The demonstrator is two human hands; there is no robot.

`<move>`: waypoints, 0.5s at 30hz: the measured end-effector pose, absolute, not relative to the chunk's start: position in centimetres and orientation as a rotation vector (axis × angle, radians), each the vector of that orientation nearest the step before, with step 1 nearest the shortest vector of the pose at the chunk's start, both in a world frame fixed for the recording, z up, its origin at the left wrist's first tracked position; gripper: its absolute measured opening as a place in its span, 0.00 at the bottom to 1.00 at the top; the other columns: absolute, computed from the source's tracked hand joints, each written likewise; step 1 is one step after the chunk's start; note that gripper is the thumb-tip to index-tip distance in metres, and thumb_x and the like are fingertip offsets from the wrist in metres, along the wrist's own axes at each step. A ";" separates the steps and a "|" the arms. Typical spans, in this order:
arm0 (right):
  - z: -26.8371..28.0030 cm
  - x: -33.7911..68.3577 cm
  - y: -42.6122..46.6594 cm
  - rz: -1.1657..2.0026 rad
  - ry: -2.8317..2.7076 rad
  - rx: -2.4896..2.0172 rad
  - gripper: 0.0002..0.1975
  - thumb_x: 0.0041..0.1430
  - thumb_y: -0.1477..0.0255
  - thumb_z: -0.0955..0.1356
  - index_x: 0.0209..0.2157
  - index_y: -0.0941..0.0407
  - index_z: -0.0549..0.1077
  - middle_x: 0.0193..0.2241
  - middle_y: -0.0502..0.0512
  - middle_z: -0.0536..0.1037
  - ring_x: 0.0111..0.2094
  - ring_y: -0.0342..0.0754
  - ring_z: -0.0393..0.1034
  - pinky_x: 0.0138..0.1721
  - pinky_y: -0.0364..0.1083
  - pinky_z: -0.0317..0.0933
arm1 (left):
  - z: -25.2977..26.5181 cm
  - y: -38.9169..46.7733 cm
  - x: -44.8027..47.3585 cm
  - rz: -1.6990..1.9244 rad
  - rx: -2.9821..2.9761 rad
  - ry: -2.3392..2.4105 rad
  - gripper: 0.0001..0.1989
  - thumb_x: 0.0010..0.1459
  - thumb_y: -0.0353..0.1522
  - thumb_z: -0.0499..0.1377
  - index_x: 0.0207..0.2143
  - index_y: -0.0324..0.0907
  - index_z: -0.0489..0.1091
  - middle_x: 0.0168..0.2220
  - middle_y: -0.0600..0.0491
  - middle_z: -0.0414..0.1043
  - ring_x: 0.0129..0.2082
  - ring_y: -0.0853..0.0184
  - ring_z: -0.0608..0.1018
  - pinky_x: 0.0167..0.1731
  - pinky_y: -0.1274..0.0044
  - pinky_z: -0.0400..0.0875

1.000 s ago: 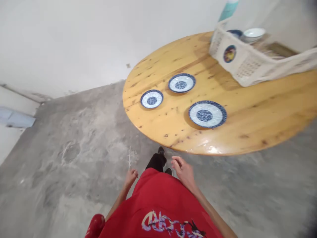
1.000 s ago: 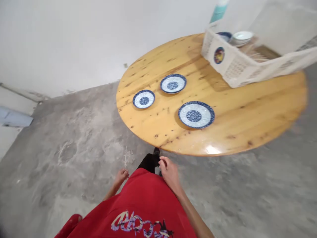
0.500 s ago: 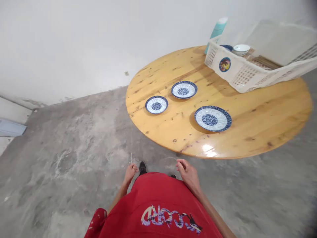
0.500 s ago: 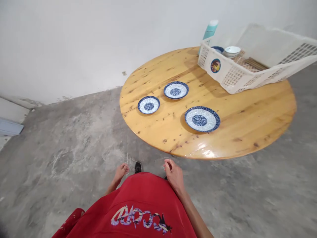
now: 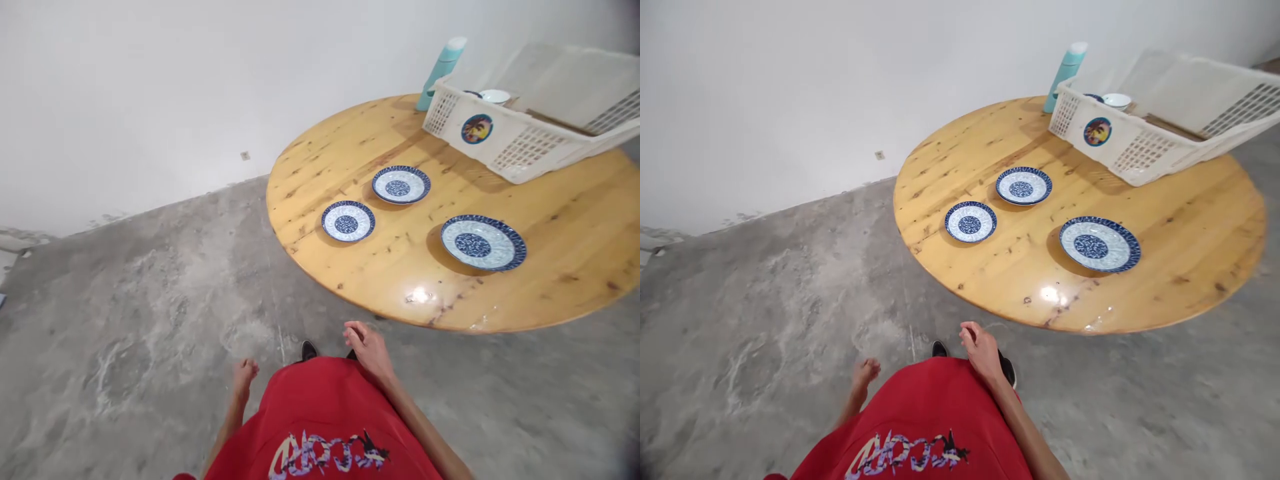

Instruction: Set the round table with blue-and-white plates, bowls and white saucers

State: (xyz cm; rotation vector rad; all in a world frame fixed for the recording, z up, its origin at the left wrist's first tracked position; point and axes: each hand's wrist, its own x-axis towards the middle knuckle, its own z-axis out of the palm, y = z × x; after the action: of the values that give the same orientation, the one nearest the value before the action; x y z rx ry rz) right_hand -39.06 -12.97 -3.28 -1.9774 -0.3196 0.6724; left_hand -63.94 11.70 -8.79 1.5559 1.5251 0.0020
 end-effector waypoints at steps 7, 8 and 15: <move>-2.3 -36.8 -11.0 0.549 -0.103 -1.924 0.23 0.54 0.51 0.63 0.37 0.56 0.74 0.31 0.57 0.80 0.28 0.51 0.76 0.34 0.49 0.69 | -9.2 20.2 -54.0 0.144 1.620 1.310 0.15 0.54 0.44 0.52 0.32 0.43 0.68 0.34 0.49 0.76 0.35 0.64 0.81 0.40 0.72 0.76; -2.2 -35.9 -11.0 0.525 -0.076 -1.922 0.23 0.53 0.51 0.63 0.37 0.56 0.74 0.30 0.58 0.80 0.27 0.51 0.76 0.33 0.49 0.70 | -9.1 21.0 -52.3 0.153 1.643 1.267 0.14 0.54 0.43 0.51 0.33 0.43 0.68 0.34 0.49 0.76 0.35 0.65 0.81 0.39 0.73 0.75; -1.6 -26.6 -11.1 0.290 0.042 -1.971 0.21 0.52 0.54 0.67 0.38 0.57 0.76 0.32 0.59 0.81 0.29 0.51 0.77 0.32 0.48 0.71 | -5.4 24.5 -40.7 0.257 1.887 0.889 0.14 0.58 0.41 0.50 0.34 0.42 0.70 0.33 0.51 0.77 0.32 0.66 0.80 0.37 0.75 0.72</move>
State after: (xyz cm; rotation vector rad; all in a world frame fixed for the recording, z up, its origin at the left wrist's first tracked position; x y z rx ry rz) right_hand -26.58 -11.08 -1.63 -1.9705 0.0420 0.2904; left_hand -40.74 24.50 -5.41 1.8868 0.8890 0.2572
